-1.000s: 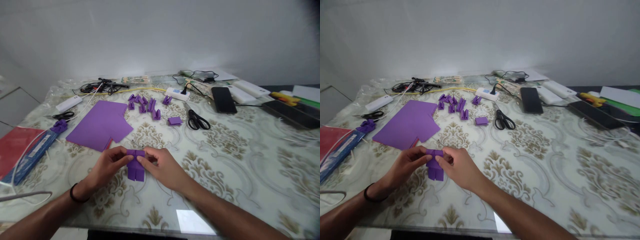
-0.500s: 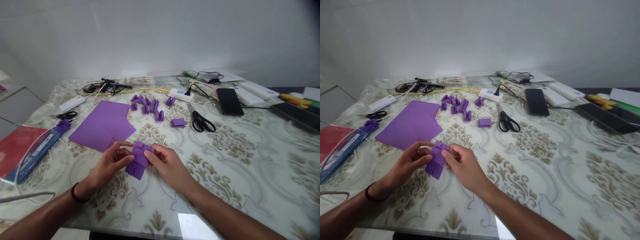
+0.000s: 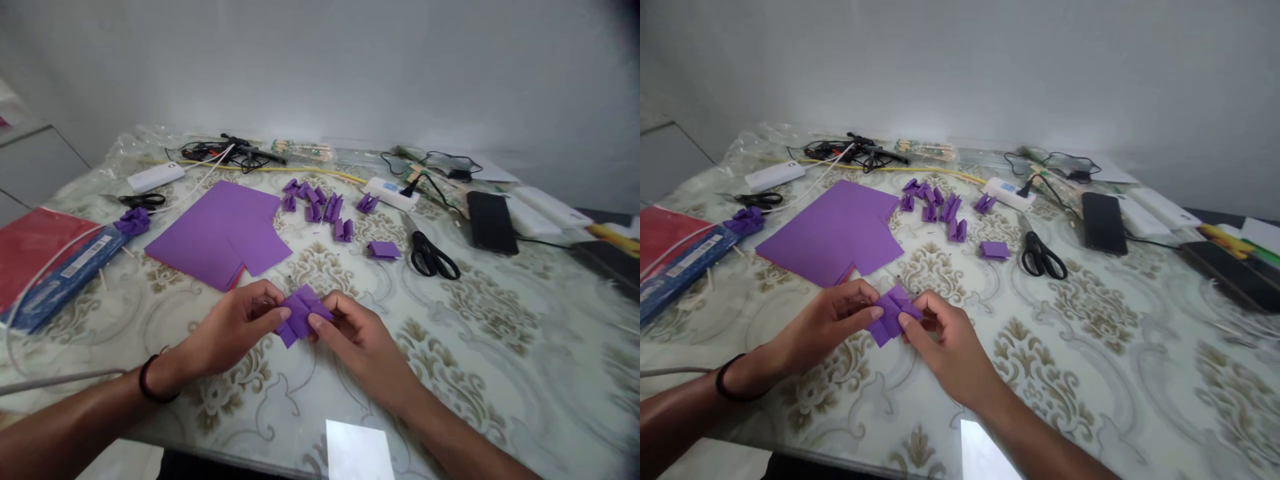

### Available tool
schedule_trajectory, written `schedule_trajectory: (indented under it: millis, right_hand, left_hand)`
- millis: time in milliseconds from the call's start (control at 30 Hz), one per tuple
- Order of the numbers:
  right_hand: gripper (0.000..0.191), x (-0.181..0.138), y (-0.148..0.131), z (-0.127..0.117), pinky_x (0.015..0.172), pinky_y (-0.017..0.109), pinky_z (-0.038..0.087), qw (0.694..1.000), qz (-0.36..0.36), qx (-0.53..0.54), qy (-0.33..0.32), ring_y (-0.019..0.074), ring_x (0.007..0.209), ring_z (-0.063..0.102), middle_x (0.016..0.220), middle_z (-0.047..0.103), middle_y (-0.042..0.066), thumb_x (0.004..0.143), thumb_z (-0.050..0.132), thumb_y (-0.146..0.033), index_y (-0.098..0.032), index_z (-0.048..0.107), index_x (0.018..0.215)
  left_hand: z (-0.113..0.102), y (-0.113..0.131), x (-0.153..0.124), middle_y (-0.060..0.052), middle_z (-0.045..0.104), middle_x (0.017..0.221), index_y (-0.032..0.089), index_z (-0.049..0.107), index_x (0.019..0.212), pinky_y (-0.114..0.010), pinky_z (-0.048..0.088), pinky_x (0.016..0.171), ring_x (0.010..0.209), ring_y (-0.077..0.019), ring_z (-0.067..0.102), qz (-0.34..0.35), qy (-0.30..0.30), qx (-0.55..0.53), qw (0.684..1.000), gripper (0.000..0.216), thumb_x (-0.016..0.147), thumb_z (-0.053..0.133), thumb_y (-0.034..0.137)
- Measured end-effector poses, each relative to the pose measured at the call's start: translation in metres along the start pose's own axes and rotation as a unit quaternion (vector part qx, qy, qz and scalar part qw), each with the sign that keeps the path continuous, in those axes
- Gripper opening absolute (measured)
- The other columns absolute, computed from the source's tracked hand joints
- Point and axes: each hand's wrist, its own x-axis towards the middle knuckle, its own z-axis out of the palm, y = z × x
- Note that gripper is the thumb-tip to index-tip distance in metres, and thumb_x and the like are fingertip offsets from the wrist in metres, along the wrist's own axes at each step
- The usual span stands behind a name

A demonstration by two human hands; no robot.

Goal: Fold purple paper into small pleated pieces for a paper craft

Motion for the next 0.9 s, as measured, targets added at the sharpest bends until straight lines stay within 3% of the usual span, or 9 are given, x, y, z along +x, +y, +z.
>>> schedule_trajectory:
  millis: [167,267,433,667,900]
  right_hand:
    - [0.025,0.000,0.002,0.001,0.065,0.028,0.044,0.999,-0.003,-0.020,-0.048,0.0163,0.073,0.056,0.079,0.056,-0.002,0.102,0.063,-0.039,-0.022,0.059,0.085]
    - [0.020,-0.001,0.002,0.000,0.069,0.028,0.050,0.998,0.001,-0.004,-0.062,0.0174,0.078,0.060,0.084,0.061,0.000,0.103,0.063,-0.040,-0.022,0.063,0.095]
    - [0.019,0.001,-0.002,-0.004,0.078,0.030,0.054,0.999,-0.007,-0.004,-0.040,0.0189,0.086,0.068,0.095,0.071,0.002,0.099,0.068,-0.038,-0.024,0.067,0.112]
    - [0.021,-0.001,-0.003,-0.002,0.068,0.028,0.049,0.998,-0.013,-0.027,-0.052,0.0166,0.075,0.060,0.085,0.067,0.000,0.098,0.069,-0.042,-0.022,0.073,0.101]
    - [0.021,-0.001,-0.003,-0.003,0.063,0.028,0.045,0.999,0.011,-0.014,-0.042,0.0156,0.068,0.058,0.077,0.067,0.000,0.095,0.070,-0.041,-0.021,0.074,0.095]
  left_hand:
    - [0.001,0.003,-0.004,0.004,0.063,0.075,0.021,0.059,0.105,-0.021,0.040,0.059,0.065,-0.0113,0.053,0.035,0.029,0.039,0.998,0.015,0.097,0.069,0.026]
    - [0.002,0.005,-0.005,0.007,0.058,0.069,0.022,0.056,0.115,-0.020,0.033,0.052,0.058,-0.0108,0.047,0.032,0.026,0.049,0.998,0.022,0.097,0.068,0.026]
    - [-0.001,-0.001,-0.005,0.004,0.061,0.073,0.023,0.060,0.122,-0.022,0.040,0.056,0.064,-0.0142,0.056,0.030,-0.014,0.098,0.995,0.026,0.099,0.067,0.032]
    - [0.000,-0.005,-0.005,0.004,0.063,0.075,0.024,0.063,0.120,-0.024,0.048,0.063,0.068,-0.0148,0.061,0.072,-0.001,0.145,0.987,0.026,0.096,0.073,0.029]
    - [0.001,-0.001,-0.008,0.000,0.071,0.086,0.023,0.066,0.121,-0.024,0.049,0.065,0.072,-0.0143,0.064,0.087,0.014,0.124,0.988,0.023,0.100,0.070,0.030]
